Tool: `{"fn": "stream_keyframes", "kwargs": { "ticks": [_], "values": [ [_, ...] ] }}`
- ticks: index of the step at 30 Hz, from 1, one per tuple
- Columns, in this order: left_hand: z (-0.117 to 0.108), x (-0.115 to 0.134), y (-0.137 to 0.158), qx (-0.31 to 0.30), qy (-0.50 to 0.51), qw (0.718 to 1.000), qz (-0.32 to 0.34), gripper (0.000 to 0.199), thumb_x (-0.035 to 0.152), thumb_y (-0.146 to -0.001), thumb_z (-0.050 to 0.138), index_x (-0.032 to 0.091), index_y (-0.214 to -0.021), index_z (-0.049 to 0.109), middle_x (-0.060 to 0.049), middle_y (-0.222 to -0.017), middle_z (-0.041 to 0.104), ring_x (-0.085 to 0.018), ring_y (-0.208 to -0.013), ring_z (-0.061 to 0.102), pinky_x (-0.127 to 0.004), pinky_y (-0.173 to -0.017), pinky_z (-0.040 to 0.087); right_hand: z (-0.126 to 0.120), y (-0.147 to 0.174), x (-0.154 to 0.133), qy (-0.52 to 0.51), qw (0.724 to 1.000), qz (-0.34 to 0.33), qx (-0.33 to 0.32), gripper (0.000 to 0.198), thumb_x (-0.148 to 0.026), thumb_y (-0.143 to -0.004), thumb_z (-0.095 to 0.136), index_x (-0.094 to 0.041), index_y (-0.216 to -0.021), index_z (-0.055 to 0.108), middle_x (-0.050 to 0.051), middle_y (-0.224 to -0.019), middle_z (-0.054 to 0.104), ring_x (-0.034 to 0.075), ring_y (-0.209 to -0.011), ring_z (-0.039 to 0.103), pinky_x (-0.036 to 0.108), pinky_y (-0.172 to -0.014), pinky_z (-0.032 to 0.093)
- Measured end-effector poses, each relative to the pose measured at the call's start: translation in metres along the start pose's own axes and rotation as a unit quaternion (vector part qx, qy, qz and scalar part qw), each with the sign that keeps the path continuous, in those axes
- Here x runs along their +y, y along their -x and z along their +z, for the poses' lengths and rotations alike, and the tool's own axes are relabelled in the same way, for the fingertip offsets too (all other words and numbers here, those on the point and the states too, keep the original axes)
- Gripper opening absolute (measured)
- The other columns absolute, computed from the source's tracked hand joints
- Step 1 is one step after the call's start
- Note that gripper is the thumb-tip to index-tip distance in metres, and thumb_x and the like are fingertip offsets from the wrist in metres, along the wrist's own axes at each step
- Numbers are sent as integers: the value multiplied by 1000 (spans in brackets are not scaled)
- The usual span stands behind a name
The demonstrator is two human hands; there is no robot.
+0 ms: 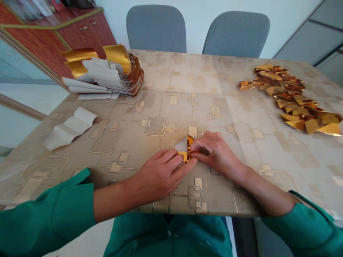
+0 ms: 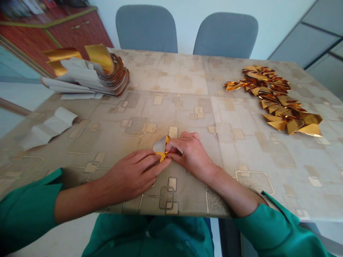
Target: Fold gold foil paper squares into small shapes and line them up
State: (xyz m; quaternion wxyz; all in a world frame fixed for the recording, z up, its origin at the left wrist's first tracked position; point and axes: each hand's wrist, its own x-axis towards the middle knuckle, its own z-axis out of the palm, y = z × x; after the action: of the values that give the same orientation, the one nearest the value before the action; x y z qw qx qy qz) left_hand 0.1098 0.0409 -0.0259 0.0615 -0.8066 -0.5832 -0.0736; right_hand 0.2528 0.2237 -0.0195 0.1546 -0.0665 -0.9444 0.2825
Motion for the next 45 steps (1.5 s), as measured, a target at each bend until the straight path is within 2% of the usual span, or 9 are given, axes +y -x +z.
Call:
{"fn": "stream_keyframes", "kwargs": {
  "ticks": [9,16,22,26,29,33,45],
  "values": [
    [2,2,0,0,-9,1000,1,40,27,-98,48,8,-133,54,-13,-112,60,-29,-109,53,-45,-93,49,1,1,-1,17,999,22,-19,17,-26,-89,70,-21,-74,63,-2,-79,66,16,-80,52,32,-76,25],
    [2,4,0,9,-10,1000,-6,39,26,-99,46,8,-132,55,-13,-114,60,-29,-108,53,-44,-92,49,0,4,-3,58,998,2,-8,15,-29,-89,70,-24,-75,69,0,-76,65,18,-81,49,34,-75,24],
    [1,2,0,-4,4,1000,-5,40,28,-100,46,7,-133,55,-14,-113,63,-28,-105,56,-45,-92,51,5,8,-10,47,996,73,4,11,-26,-89,69,-22,-79,66,-1,-70,64,17,-77,51,33,-73,26],
    [0,-6,0,31,14,999,19,34,21,-101,43,5,-127,58,-15,-112,66,-24,-99,59,-42,-88,52,7,8,-10,22,994,111,1,7,-24,-86,72,-22,-83,66,-3,-68,63,16,-73,52,32,-73,28],
    [0,-13,0,60,36,997,24,27,14,-100,44,8,-118,62,-13,-109,68,-22,-99,61,-37,-87,54,6,8,-8,8,995,100,-18,12,-25,-87,71,-22,-77,65,-3,-67,63,15,-71,51,32,-72,28],
    [0,-16,2,78,41,995,38,27,13,-100,44,6,-119,63,-14,-110,68,-23,-101,62,-38,-91,56,7,7,-8,8,994,104,-14,15,-27,-86,73,-22,-75,63,-4,-66,62,15,-70,49,32,-71,28],
    [0,-10,4,90,7,995,39,30,13,-100,41,6,-120,62,-15,-111,68,-24,-106,62,-39,-93,56,13,9,-10,19,992,124,-6,19,-27,-82,77,-22,-71,62,-3,-69,63,16,-73,50,33,-72,25]
  ]
}}
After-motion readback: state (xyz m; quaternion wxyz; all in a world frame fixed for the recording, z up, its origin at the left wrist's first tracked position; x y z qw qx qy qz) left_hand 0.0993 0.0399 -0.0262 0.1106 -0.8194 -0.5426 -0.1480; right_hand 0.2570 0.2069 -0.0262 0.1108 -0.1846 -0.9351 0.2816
